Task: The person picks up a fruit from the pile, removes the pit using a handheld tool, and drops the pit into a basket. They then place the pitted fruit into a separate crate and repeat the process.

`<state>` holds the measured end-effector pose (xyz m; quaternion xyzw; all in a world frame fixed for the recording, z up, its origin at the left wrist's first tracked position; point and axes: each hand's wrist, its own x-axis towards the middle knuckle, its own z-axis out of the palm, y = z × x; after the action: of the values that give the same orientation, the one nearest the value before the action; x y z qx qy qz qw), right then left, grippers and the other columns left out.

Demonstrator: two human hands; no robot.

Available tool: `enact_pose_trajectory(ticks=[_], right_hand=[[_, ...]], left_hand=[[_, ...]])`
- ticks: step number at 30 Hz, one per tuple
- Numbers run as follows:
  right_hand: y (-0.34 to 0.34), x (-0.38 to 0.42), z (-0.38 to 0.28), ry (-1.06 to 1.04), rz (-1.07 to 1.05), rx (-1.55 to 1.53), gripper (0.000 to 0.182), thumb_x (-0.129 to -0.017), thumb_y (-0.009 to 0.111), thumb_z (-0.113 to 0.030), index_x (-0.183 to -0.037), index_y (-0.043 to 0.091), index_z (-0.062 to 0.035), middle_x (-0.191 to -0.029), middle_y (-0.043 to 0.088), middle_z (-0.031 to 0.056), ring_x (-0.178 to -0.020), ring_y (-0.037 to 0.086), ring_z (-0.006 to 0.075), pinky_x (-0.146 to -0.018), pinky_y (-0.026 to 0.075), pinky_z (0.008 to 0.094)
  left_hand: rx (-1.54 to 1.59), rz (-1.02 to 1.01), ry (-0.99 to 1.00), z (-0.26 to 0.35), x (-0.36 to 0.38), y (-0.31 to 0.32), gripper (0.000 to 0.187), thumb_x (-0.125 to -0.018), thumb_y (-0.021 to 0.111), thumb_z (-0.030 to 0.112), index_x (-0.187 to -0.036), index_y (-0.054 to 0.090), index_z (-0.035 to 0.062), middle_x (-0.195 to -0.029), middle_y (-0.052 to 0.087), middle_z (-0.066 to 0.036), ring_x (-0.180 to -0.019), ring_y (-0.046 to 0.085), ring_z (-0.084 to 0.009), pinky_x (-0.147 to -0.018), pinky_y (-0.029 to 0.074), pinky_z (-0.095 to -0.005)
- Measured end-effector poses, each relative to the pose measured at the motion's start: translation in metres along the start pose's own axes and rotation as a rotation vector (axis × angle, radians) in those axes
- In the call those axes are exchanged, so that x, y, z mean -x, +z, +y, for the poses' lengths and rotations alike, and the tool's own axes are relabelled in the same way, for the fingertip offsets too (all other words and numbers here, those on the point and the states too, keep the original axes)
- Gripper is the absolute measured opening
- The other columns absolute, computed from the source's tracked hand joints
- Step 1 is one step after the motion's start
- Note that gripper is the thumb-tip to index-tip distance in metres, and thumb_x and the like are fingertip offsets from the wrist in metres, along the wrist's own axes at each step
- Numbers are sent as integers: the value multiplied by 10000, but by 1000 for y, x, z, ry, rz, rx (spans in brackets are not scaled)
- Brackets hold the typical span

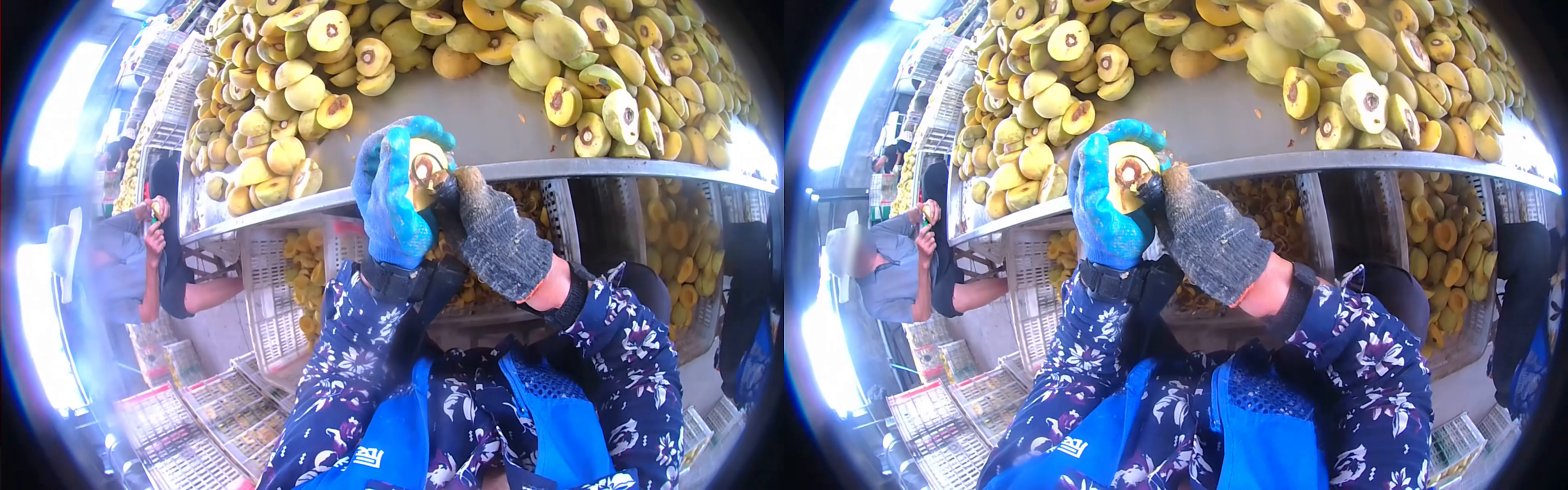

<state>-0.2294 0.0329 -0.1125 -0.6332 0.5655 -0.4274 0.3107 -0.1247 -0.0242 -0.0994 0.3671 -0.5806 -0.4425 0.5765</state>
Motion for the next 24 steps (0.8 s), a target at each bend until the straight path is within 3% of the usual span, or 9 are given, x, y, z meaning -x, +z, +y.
enact_pose_trajectory(ticks=[4,9,10,13,14,15,18,20,24], right_hand=[[-1,-2,-3,51,-34,-80,272,-887,610,-151,-1073,469,-12,-773,631,227,-749,617,440,-603,495,470],[2,0,-3,30,-35,-191,295,-880,621,-135,-1104,473,-13,-790,641,208,-769,644,402,-628,509,434],[2,0,-2,27,-35,-212,300,-878,624,-131,-1111,474,-13,-793,643,204,-772,650,395,-633,512,427],[4,2,-1,26,-34,-250,311,-876,628,-125,-1123,475,-14,-800,647,196,-780,660,380,-643,518,413],[5,2,-1,41,-55,-226,306,-867,637,-116,-1111,485,-13,-818,647,191,-797,665,364,-653,518,403],[5,3,0,56,-77,-202,301,-859,646,-107,-1100,494,-12,-835,648,186,-814,669,348,-663,518,394],[-3,3,-7,259,-205,-200,302,-844,667,-120,-1076,507,-11,-861,645,197,-832,666,349,-677,517,396],[-4,10,-2,233,-221,-193,330,-836,677,-134,-1090,504,-13,-869,644,200,-834,661,358,-680,517,406],[-12,15,-8,292,-290,-134,421,-812,698,-171,-1146,491,-21,-892,643,212,-860,642,391,-702,514,432]], left_hand=[[125,19,-9,4,1,1,290,-995,449,227,-985,588,-28,-917,625,-123,-800,627,-185,-698,529,-301],[-351,-54,200,5,0,-2,254,-977,497,211,-1007,580,-27,-911,637,-133,-814,628,-187,-681,535,-296],[-77,8,15,6,2,1,258,-980,492,210,-1008,581,-30,-900,636,-125,-817,625,-176,-693,533,-289],[-217,-6,152,3,2,0,254,-983,482,201,-1010,582,-31,-901,637,-123,-815,624,-173,-707,530,-281],[49,4,-40,5,3,-1,246,-979,481,190,-1011,579,-33,-902,639,-122,-820,626,-179,-718,527,-286],[47,3,-44,4,4,-2,246,-979,481,190,-1011,579,-33,-902,639,-122,-820,626,-179,-718,527,-286],[-279,-66,196,4,3,-4,228,-970,495,174,-1005,585,-32,-906,643,-122,-821,629,-181,-718,527,-293],[297,-76,-247,6,2,-7,213,-957,518,161,-990,598,-33,-894,647,-119,-807,635,-183,-719,526,-298],[351,-234,-355,6,1,-12,224,-940,539,163,-980,612,-45,-879,660,-128,-774,642,-196,-718,525,-309]])
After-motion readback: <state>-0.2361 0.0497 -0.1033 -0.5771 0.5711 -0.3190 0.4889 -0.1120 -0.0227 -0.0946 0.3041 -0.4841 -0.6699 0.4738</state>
